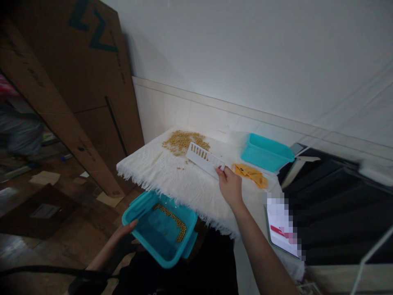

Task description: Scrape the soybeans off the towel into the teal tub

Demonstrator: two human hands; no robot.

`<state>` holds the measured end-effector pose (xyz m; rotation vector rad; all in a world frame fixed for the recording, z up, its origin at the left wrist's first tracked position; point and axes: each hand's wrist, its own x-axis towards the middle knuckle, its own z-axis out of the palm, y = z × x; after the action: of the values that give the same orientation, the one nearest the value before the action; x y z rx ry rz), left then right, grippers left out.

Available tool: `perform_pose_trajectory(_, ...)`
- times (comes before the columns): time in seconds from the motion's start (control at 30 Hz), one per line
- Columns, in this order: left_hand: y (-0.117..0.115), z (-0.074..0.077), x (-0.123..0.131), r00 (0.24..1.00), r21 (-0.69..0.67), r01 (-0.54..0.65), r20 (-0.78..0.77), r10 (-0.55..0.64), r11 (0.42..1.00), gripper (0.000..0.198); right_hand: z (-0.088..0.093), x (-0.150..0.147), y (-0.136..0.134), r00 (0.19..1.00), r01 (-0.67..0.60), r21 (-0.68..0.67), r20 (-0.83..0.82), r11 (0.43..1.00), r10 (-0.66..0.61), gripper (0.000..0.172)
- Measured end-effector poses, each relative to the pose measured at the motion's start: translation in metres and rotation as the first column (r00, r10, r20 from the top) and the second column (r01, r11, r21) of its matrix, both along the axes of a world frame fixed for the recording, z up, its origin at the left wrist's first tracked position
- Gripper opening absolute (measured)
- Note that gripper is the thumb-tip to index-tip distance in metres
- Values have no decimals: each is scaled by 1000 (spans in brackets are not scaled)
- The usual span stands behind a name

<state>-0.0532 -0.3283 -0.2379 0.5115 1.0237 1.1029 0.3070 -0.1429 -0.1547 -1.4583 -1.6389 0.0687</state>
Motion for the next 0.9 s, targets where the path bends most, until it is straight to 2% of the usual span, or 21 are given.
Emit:
perform_pose_trajectory(0.1,3,-10,-1,998,-87,-55,-25,53,995,114,-2,4,7,1000,-5,-20,-4,1000,5,53)
perform_pose_trajectory(0.17,4,-14,-1,998,-112,-57,-24,55,992,119,-5,5,6,1000,-15,-36,3,999,15,53)
perform_pose_trajectory(0.27,3,-14,-1,999,-107,-46,-20,44,993,112,-7,4,5,999,-32,-53,3,998,32,51)
perform_pose_trajectory(0.43,0,-3,0,1000,-33,-2,3,2,999,101,-11,4,5,999,-30,-56,-16,998,29,50)
perform_pose_trajectory(0.53,-1,1,0,1000,-33,7,7,-7,999,98,-12,5,5,999,-29,-57,-26,998,28,48)
perform_pose_trajectory(0.8,0,-1,1,1000,-51,-18,-22,17,999,93,-13,7,4,999,-32,-61,-36,998,29,49)
perform_pose_trajectory(0.9,2,-3,1,998,-82,-62,-8,62,995,99,-13,7,4,998,-30,-54,-50,998,27,51)
